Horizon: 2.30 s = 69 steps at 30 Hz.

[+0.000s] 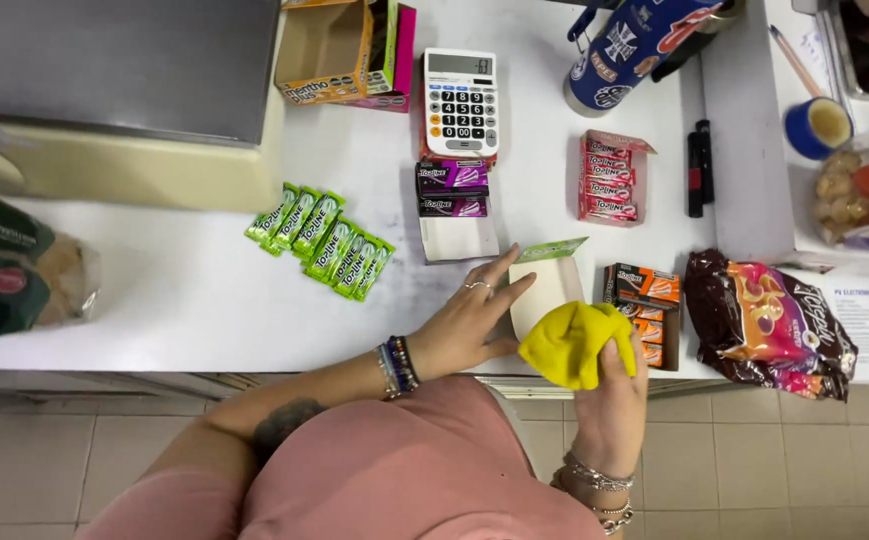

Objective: Cleaning and organizing small candy boxes on a checkout counter using a cloth.

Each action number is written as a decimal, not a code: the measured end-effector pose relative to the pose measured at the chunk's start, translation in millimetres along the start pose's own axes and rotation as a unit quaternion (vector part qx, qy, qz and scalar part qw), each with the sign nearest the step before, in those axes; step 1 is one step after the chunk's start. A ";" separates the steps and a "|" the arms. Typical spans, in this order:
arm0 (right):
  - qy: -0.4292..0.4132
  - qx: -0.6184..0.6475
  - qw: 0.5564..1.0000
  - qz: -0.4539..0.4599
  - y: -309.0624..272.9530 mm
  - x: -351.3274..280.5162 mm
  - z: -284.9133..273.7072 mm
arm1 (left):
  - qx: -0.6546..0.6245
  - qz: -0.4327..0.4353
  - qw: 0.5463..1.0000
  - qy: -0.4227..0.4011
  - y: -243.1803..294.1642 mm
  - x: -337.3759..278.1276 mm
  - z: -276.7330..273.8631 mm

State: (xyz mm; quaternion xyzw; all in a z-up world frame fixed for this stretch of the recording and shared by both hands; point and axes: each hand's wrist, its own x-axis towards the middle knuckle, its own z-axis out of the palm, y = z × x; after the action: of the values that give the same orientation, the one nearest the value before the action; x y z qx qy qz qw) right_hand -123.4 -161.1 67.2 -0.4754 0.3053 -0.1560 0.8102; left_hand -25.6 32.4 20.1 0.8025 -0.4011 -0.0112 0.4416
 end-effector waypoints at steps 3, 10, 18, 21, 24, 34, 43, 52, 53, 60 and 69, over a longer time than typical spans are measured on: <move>-0.180 0.103 0.977 0.041 35.4 20.6 -15.6 | -0.075 -0.014 0.991 0.106 31.6 -16.8 -31.9; -0.292 -0.091 0.951 0.032 65.4 -3.6 38.3 | -0.190 -0.143 0.957 0.168 56.8 -74.7 -79.8; -0.440 -0.204 0.869 -0.098 52.7 -73.8 112.4 | -0.277 -0.291 0.886 0.233 29.3 -142.6 -71.2; -0.344 -0.264 0.900 -0.045 105.8 -40.0 66.0 | -0.399 -0.255 0.841 0.262 15.7 -160.5 -69.6; -0.378 -0.003 0.914 0.149 140.4 -21.9 56.1 | -0.394 -0.202 0.866 0.230 6.9 -170.5 -81.8; -0.237 -0.192 0.939 0.158 144.0 -71.0 57.4 | 0.005 -0.084 0.991 0.108 -31.1 -142.8 -155.5; -0.029 -0.118 0.983 0.138 125.4 -108.8 68.5 | 0.158 -0.255 0.947 0.114 -103.2 -125.1 -148.5; -0.042 0.039 0.982 0.178 74.0 -95.8 100.8 | -0.077 -0.193 0.966 0.154 -23.1 -102.7 -130.6; -0.028 0.086 0.977 0.193 68.9 -93.2 104.3 | -0.135 -0.201 0.962 0.126 -11.9 -97.1 -113.9; -0.258 0.047 0.963 0.063 69.9 -62.8 48.4 | -0.133 -0.119 0.981 0.078 34.7 -58.3 -64.9; -0.154 -0.104 0.980 -0.074 63.0 -10.0 45.8 | 0.007 -0.030 0.995 -0.092 58.1 -15.7 -67.6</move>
State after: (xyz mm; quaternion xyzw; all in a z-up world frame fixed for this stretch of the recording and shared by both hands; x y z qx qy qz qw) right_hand -104.0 -93.3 32.7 -0.5964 0.1553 -0.1081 0.7801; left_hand -47.9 73.2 97.7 0.8129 -0.4161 -0.0949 0.3964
